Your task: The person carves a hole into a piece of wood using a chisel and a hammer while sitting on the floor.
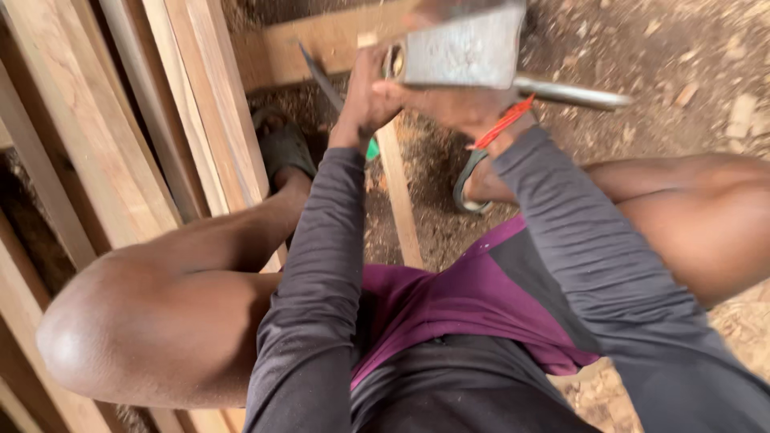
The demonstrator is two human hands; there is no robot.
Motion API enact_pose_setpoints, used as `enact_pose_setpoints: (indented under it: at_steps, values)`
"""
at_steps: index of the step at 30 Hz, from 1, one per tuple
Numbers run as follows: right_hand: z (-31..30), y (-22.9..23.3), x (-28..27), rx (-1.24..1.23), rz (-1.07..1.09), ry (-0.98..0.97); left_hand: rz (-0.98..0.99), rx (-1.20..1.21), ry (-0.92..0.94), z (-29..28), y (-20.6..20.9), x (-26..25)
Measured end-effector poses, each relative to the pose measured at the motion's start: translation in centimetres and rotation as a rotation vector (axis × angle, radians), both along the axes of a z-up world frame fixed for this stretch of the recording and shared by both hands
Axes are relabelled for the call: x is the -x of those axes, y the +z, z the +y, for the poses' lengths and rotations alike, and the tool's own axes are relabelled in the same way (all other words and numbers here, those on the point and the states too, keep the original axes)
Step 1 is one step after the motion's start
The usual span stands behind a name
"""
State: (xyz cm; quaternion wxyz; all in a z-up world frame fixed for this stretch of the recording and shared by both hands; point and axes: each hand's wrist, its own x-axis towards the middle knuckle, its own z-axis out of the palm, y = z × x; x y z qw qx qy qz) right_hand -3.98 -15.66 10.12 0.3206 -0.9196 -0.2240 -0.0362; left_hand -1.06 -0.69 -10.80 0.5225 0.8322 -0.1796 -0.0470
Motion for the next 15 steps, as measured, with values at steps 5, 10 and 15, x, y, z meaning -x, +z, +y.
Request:
enact_pose_setpoints:
  at_steps: [5, 10, 15]
  values:
    - [-1.5, -1.6, -0.5, -0.038, -0.048, 0.053, 0.118, -0.041, -0.018, 0.2, -0.3, -0.1]
    - [-1.4, -5.3, -0.4, 0.623, -0.611, 0.161, 0.26, 0.124, 0.051, 1.2, -2.3, 1.3]
    - [-0.3, -3.0, -0.3, 0.091, -0.078, -0.007, 0.116, -0.051, 0.007, 1.6, -2.3, 0.5]
